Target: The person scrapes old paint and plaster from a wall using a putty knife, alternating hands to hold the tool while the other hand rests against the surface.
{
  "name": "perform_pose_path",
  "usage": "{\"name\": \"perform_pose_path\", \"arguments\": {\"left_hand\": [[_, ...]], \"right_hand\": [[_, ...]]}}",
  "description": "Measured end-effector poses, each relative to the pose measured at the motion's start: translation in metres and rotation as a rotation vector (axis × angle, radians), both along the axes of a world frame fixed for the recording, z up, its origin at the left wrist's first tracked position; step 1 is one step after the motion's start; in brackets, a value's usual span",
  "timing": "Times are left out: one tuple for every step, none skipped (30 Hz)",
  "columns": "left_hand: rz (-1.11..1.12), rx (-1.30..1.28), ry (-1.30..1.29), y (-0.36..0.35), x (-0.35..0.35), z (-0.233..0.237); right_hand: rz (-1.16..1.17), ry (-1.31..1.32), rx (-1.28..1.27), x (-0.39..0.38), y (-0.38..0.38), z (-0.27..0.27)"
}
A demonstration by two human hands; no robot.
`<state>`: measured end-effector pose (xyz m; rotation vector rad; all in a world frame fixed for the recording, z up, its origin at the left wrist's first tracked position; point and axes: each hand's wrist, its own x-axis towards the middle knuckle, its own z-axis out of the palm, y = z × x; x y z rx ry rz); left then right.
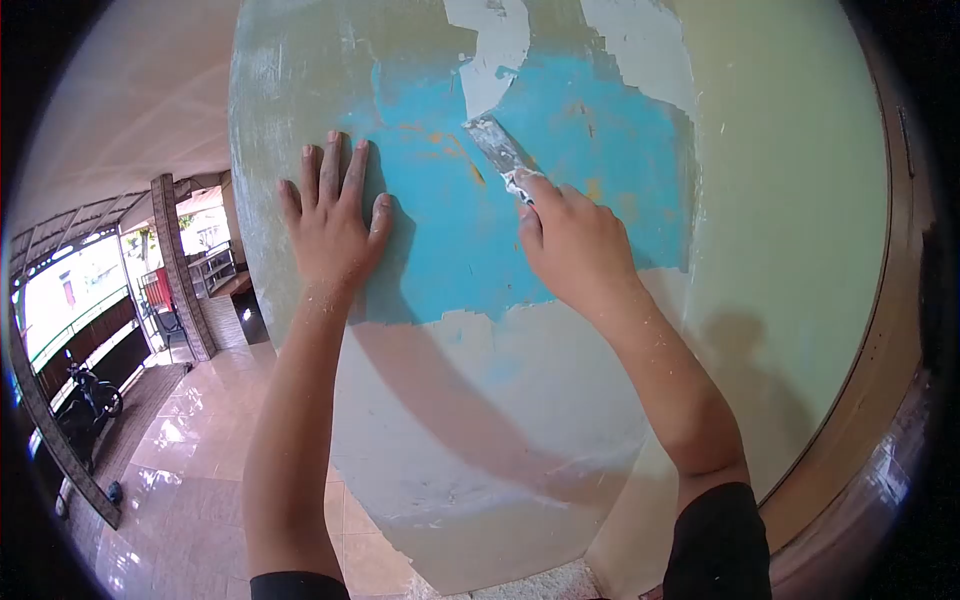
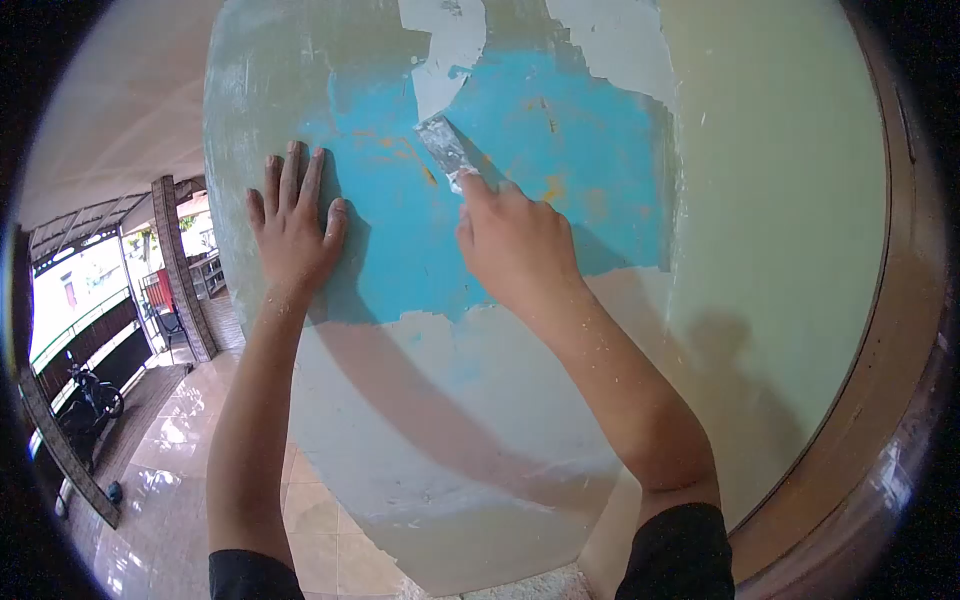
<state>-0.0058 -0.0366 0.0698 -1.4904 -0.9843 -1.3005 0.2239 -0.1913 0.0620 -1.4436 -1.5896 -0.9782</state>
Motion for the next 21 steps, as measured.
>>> {"name": "perform_pose_path", "arguments": {"left_hand": [[0.009, -0.016, 0.002, -0.001, 0.001, -0.001], [0.007, -0.018, 0.004, -0.001, 0.002, -0.001], [0.008, -0.015, 0.003, -0.002, 0.002, -0.001], [0.009, -0.011, 0.001, -0.003, 0.002, 0.0], [0.008, -0.01, 0.002, -0.003, 0.002, 0.001], [0.004, -0.01, 0.002, -0.004, 0.002, 0.003], [0.001, -0.009, 0.001, -0.003, 0.001, 0.003], [0.0, -0.008, 0.002, -0.003, 0.001, 0.002], [-0.003, -0.004, 0.002, -0.003, 0.002, 0.002], [-0.007, -0.002, 0.002, -0.003, 0.002, 0.001], [-0.009, -0.003, 0.005, -0.002, 0.004, 0.0], [-0.006, -0.003, 0.003, -0.002, 0.004, 0.0], [-0.001, -0.003, 0.001, -0.003, 0.003, 0.001], [0.001, -0.004, -0.001, -0.003, 0.003, 0.002], [0.003, -0.002, -0.004, -0.004, 0.003, 0.002], [0.004, 0.0, -0.002, -0.004, 0.004, 0.002], [0.006, -0.004, 0.001, -0.004, 0.005, 0.002], [0.001, 0.004, -0.002, -0.003, 0.004, 0.001], [-0.004, 0.012, -0.005, -0.002, 0.004, 0.001], [-0.005, 0.009, -0.003, -0.001, 0.005, 0.001], [-0.012, 0.019, -0.003, 0.0, 0.003, 0.002]], "right_hand": [[0.014, -0.006, 0.017, -0.001, 0.0, 0.001], [0.028, -0.01, 0.032, 0.0, 0.0, 0.001], [0.027, -0.009, 0.03, 0.001, 0.0, -0.001], [0.025, -0.012, 0.017, 0.001, -0.002, -0.003], [0.023, -0.015, 0.005, 0.001, -0.002, -0.004], [0.022, -0.018, 0.007, 0.001, -0.005, -0.002], [0.026, -0.025, -0.001, -0.001, -0.006, -0.002], [0.03, -0.027, -0.01, 0.0, -0.006, -0.003], [0.029, -0.025, -0.01, 0.001, -0.005, -0.003], [0.051, -0.028, 0.007, 0.002, -0.003, -0.003], [0.073, -0.031, 0.024, 0.005, 0.0, -0.003], [0.072, -0.03, 0.022, 0.007, 0.002, -0.005], [0.089, -0.04, 0.045, 0.009, 0.004, -0.009], [0.109, -0.054, 0.068, 0.01, 0.006, -0.009], [0.113, -0.056, 0.067, 0.009, 0.007, -0.007], [0.095, -0.055, 0.056, 0.009, 0.008, -0.005], [0.076, -0.052, 0.043, 0.009, 0.009, -0.005], [0.076, -0.05, 0.039, 0.008, 0.009, -0.006], [0.086, -0.032, 0.041, 0.007, 0.007, -0.006], [0.096, -0.015, 0.044, 0.007, 0.007, -0.006], [0.095, -0.014, 0.043, 0.007, 0.007, -0.006]]}}
